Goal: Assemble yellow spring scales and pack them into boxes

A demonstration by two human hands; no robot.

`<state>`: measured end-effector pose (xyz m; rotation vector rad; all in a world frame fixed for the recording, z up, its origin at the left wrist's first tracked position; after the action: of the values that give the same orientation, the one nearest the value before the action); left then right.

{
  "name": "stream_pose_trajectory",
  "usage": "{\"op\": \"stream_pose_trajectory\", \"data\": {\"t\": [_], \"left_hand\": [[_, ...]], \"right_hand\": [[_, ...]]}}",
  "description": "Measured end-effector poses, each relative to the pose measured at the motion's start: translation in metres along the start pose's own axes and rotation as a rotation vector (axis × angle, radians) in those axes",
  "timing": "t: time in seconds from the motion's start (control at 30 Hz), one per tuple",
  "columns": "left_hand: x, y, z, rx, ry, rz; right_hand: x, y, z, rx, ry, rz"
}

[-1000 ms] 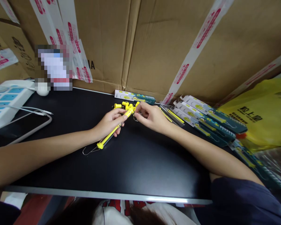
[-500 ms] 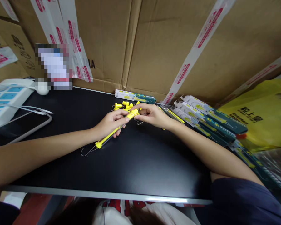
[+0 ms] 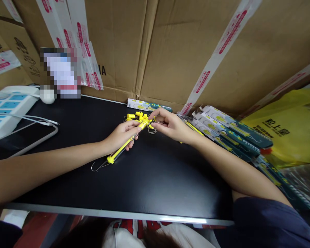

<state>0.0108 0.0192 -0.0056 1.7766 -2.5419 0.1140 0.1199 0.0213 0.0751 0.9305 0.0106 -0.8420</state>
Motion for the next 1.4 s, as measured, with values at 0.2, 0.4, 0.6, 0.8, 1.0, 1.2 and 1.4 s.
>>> {"op": "stream_pose_trajectory", "data": {"t": [0.2,0.4,0.6,0.8,1.0,1.2,1.4], "left_hand": [[0.0,-0.003,0.0,-0.03,-0.015,0.042],[0.0,-0.009,-0.001,-0.07,-0.057,0.12],[0.001,-0.012,-0.003,-0.11,-0.06,0.148],[0.002,-0.011,-0.003,-0.129,-0.048,0.144],[0.0,-0.007,-0.003,-0.089,-0.044,0.085],[0.001,-0.009,-0.001,-0.097,-0.002,0.083],[0.002,-0.01,0.001,-0.145,0.026,0.088]], "right_hand": [[0.0,-0.001,-0.002,0.186,-0.018,-0.009],[0.0,-0.006,-0.012,0.222,-0.063,0.04],[-0.002,-0.007,-0.009,0.209,-0.027,0.111],[-0.003,-0.006,-0.008,0.223,0.0,0.108],[0.0,-0.003,-0.005,0.148,-0.014,0.085],[0.0,-0.002,0.002,0.082,0.005,-0.004],[0.0,-0.007,0.005,0.311,-0.001,-0.047]]}}
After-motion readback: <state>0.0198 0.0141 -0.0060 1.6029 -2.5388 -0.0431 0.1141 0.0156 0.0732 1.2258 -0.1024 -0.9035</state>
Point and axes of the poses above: each hand's wrist, its own x-axis away from the middle knuckle, its own y-axis out of the back of the hand, z = x × y, the point moved 10 cm from there along -x, towards the middle knuckle, and after that the axes turned 3 degrees about x, right-handed, at the moved point
